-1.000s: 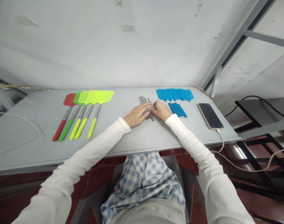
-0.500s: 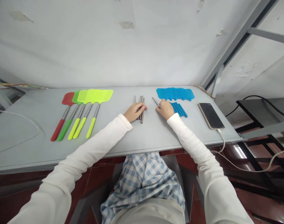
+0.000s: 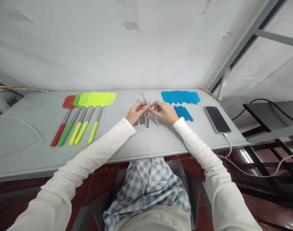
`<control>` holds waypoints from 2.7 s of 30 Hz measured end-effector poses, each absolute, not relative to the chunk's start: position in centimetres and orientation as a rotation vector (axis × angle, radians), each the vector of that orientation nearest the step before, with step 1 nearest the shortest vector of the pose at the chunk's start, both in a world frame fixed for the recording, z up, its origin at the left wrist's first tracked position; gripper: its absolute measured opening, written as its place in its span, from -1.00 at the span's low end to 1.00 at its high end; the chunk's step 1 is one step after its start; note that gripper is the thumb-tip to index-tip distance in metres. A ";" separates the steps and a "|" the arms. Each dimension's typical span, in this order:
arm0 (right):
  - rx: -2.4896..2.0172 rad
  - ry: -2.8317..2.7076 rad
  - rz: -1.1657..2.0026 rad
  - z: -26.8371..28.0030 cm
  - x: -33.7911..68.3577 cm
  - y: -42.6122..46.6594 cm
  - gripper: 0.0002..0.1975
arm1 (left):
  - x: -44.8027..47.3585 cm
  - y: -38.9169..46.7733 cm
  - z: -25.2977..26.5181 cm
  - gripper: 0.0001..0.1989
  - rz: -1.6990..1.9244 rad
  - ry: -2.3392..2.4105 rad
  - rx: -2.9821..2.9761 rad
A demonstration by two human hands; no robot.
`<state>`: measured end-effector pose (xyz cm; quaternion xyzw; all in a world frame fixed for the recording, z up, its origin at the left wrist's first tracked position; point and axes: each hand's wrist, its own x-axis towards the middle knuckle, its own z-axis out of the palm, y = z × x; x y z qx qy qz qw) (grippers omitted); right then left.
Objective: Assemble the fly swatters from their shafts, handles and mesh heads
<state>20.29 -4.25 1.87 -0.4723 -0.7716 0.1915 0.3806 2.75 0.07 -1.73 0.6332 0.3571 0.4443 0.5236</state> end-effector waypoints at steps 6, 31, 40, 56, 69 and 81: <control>-1.287 -2.067 0.521 2.9 20.6 -4.6 -0.70 | 2.8 -0.9 -0.8 -0.65 1.021 0.737 1.361; -1.936 -2.270 0.038 1.4 25.6 -3.5 -0.75 | 1.4 1.7 -1.1 -0.90 1.506 0.862 0.722; -1.626 -2.258 -0.047 1.6 23.7 -3.2 -0.76 | 1.5 1.5 -1.1 -0.82 1.471 0.851 0.770; -1.546 -2.212 -0.172 1.6 22.0 -4.0 -0.65 | 2.2 -0.8 -0.4 -0.69 1.291 0.633 1.178; -1.426 -2.136 -0.132 1.8 20.8 -4.8 -0.61 | 2.0 -1.2 0.0 -0.51 1.008 0.565 1.274; -1.731 -1.984 -0.212 -0.3 22.8 -2.2 -0.45 | 1.5 -1.0 1.3 -0.60 1.195 0.693 0.984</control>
